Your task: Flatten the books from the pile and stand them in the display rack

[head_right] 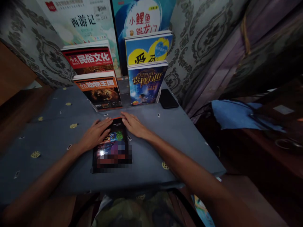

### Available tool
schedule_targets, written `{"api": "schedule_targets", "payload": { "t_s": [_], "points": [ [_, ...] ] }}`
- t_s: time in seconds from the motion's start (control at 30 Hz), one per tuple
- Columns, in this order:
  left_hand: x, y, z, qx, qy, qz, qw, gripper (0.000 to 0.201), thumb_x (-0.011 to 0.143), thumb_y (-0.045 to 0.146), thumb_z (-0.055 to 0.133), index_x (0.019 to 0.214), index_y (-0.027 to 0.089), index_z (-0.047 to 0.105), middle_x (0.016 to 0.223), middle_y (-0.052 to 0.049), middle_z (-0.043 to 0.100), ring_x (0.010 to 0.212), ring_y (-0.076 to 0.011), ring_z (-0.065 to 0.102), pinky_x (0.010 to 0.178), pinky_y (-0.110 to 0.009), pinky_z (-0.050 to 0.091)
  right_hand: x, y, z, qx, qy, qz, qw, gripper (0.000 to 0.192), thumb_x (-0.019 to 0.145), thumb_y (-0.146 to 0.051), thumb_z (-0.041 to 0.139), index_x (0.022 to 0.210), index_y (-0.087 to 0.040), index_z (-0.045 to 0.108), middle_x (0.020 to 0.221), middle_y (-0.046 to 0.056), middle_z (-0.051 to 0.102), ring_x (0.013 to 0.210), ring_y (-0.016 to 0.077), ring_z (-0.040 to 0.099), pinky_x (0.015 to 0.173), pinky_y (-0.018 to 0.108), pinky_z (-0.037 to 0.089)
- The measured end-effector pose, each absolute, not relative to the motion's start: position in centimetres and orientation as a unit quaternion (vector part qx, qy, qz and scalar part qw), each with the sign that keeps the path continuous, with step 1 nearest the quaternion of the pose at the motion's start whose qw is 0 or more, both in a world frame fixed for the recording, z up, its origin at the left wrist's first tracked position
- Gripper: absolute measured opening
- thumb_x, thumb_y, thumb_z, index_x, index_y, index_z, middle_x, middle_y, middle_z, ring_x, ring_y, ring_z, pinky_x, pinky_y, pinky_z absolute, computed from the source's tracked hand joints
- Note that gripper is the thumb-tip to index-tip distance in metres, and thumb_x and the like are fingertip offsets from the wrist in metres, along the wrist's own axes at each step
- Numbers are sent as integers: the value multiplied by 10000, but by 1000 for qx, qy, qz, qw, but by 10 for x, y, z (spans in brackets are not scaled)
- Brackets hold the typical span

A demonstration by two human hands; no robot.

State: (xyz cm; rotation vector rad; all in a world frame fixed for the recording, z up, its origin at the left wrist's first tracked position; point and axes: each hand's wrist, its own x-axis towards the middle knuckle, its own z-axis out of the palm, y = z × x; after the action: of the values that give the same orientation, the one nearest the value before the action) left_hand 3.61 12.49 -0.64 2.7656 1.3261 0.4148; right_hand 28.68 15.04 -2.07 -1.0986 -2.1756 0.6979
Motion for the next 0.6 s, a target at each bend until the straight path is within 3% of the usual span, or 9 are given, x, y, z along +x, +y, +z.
{"api": "schedule_targets", "payload": {
  "t_s": [0.27, 0.6],
  "points": [
    [63, 132, -5, 932, 338, 114, 62, 474, 1049, 349, 344, 1472, 183, 478, 1535, -122, 488, 1477, -235, 384, 1211, -554, 271, 290, 157, -25, -400, -826, 256, 303, 507, 1066, -415, 256, 1494, -187, 399, 1418, 121, 611, 1359, 233, 522, 1153, 507, 389],
    [72, 93, 6, 958, 259, 77, 93, 449, 1049, 310, 351, 1458, 190, 494, 1519, -99, 515, 1465, -237, 404, 1222, -565, 238, 287, 156, -26, -392, -833, 235, 312, 495, 1061, -403, 313, 1461, -129, 409, 1393, 150, 628, 1322, 241, 560, 1114, 478, 429]
  ]
}}
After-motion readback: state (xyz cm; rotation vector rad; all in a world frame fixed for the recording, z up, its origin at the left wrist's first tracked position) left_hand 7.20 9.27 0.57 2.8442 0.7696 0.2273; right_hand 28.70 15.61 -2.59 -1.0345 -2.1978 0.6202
